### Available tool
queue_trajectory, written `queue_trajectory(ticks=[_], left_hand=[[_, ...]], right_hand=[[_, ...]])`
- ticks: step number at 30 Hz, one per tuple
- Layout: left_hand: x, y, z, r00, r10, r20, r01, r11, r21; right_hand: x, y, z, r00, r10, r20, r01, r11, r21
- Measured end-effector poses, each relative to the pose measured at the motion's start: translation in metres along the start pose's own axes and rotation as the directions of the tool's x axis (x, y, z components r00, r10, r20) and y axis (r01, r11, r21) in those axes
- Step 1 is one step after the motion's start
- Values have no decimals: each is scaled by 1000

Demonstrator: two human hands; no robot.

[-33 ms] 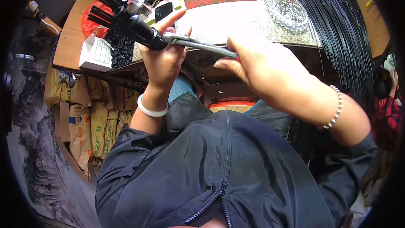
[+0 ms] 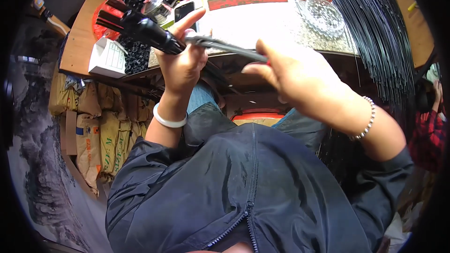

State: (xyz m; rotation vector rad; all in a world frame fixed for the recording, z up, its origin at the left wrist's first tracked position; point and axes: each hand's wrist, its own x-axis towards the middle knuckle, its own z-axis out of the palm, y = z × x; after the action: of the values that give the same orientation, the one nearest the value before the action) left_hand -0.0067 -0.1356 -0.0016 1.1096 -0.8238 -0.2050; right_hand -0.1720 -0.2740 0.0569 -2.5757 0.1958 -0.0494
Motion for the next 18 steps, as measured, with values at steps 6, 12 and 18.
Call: queue_trajectory(ticks=[6,12,18], left_hand=[[8,12,-15,988,-138,69,154,926,-345],[-10,21,-14,985,-171,-19,172,983,70],[-40,48,-7,985,-47,-165,21,988,-155]], right_hand=[[36,116,68,951,79,-300,-209,879,-429],[44,88,85,786,-330,-523,-18,833,-554],[-34,10,135,932,-363,12,321,838,442]])
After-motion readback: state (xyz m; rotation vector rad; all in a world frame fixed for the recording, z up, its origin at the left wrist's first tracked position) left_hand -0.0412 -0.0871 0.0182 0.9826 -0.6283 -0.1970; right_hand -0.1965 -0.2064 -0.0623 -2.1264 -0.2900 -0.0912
